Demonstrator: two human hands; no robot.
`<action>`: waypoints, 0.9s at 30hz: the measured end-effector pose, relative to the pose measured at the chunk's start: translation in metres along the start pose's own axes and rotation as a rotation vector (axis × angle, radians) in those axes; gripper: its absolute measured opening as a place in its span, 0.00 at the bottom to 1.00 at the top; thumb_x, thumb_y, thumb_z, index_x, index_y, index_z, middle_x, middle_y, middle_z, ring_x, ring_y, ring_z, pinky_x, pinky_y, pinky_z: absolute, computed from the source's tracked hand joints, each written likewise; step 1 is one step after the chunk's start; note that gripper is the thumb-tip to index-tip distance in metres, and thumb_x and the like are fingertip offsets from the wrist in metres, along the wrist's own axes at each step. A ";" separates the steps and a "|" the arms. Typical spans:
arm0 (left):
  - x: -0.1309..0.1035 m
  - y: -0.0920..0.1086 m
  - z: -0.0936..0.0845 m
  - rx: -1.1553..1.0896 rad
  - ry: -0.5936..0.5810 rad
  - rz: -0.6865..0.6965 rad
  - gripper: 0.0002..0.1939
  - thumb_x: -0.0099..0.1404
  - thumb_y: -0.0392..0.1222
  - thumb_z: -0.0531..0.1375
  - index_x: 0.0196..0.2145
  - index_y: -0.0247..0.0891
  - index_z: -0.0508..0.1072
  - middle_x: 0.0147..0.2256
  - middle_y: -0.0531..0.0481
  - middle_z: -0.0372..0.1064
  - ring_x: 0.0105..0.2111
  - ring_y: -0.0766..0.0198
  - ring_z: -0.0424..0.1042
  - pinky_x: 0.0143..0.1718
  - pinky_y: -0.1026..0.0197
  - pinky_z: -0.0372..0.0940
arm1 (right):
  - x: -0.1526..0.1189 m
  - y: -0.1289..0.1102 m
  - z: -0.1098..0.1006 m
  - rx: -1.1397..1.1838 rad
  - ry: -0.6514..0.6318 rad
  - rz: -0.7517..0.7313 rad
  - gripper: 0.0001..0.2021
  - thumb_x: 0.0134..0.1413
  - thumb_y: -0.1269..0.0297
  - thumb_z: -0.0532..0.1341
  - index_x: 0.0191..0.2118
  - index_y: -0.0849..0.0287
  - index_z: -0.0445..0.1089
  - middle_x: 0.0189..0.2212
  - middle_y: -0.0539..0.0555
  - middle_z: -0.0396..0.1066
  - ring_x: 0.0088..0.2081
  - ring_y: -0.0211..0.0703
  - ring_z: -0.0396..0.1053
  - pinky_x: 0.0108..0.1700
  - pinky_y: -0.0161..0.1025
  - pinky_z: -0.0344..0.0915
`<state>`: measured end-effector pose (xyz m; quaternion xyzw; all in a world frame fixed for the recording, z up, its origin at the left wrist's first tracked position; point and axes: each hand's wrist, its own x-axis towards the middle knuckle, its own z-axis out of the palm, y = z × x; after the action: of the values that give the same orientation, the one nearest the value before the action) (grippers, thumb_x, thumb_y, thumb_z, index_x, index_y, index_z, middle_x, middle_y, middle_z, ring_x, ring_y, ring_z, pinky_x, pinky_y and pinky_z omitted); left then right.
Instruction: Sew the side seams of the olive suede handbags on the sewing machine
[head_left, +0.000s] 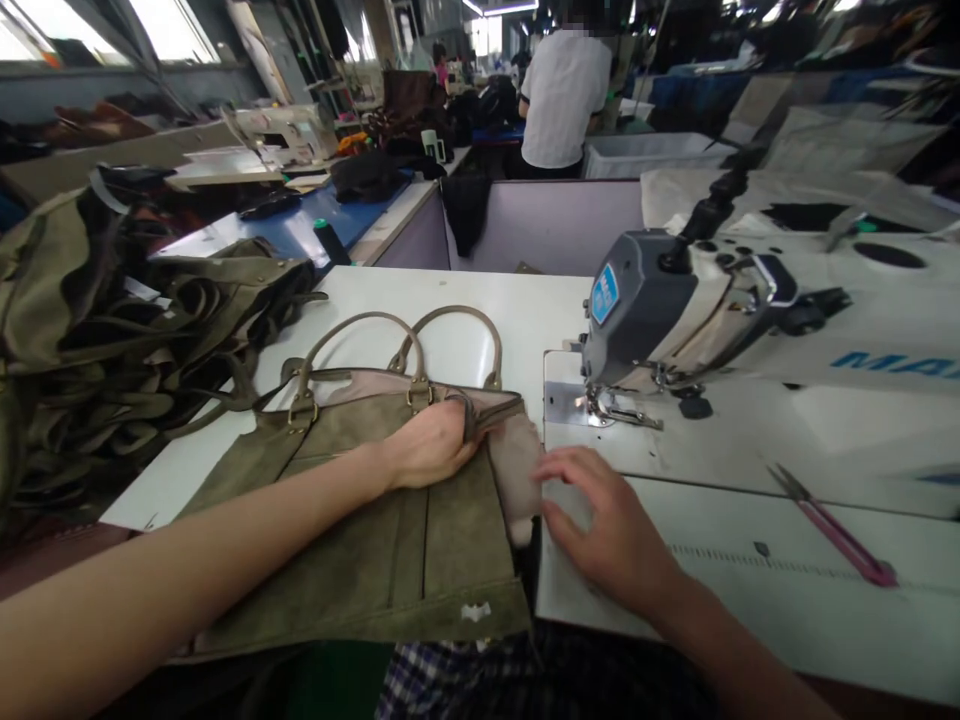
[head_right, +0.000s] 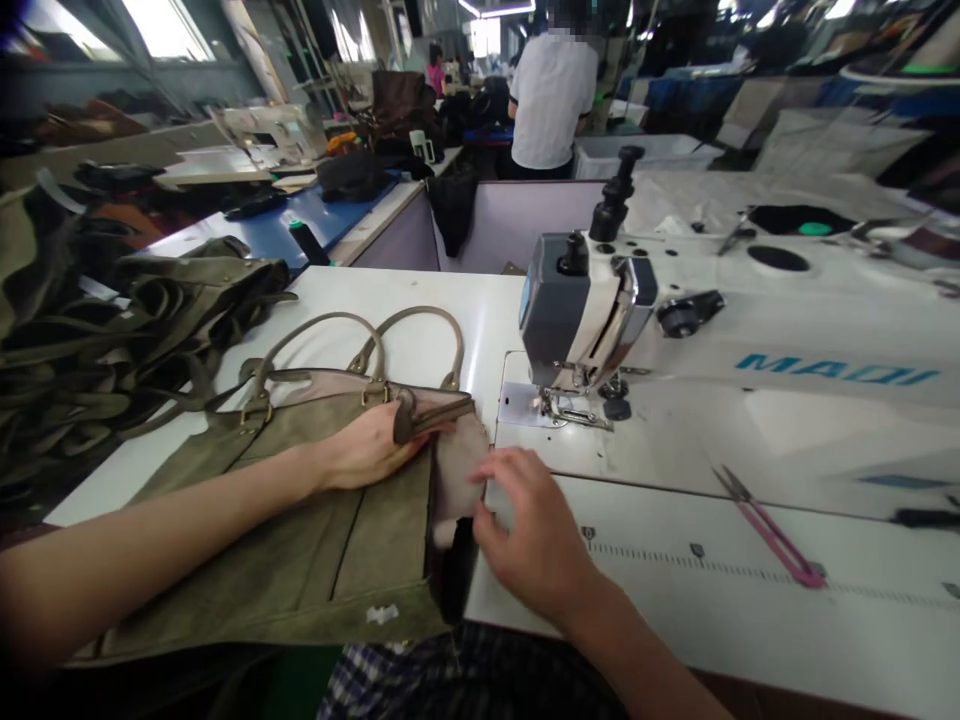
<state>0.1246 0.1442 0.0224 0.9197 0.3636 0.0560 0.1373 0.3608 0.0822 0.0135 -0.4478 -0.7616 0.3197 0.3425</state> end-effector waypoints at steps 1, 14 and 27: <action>0.007 0.000 0.001 -0.009 0.007 -0.030 0.20 0.71 0.42 0.49 0.57 0.36 0.66 0.55 0.42 0.66 0.53 0.55 0.66 0.56 0.53 0.61 | -0.012 -0.005 0.001 0.015 -0.063 -0.053 0.12 0.47 0.74 0.57 0.40 0.57 0.70 0.42 0.57 0.69 0.46 0.48 0.65 0.50 0.47 0.65; 0.031 0.004 0.016 0.087 -0.067 0.012 0.30 0.65 0.41 0.54 0.64 0.36 0.57 0.63 0.38 0.54 0.63 0.49 0.54 0.65 0.42 0.43 | -0.044 -0.008 0.037 -0.091 0.112 -0.229 0.20 0.54 0.83 0.49 0.46 0.61 0.72 0.39 0.58 0.75 0.41 0.45 0.72 0.44 0.42 0.75; 0.038 0.006 0.021 0.015 0.127 -0.087 0.18 0.67 0.44 0.56 0.52 0.35 0.63 0.50 0.45 0.69 0.51 0.58 0.68 0.59 0.51 0.55 | -0.058 0.000 0.039 -0.166 0.135 -0.294 0.14 0.58 0.81 0.53 0.44 0.66 0.72 0.37 0.60 0.75 0.43 0.47 0.71 0.46 0.43 0.75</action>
<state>0.1605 0.1610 0.0044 0.8986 0.4117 0.1055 0.1094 0.3500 0.0222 -0.0221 -0.3788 -0.8179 0.1717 0.3977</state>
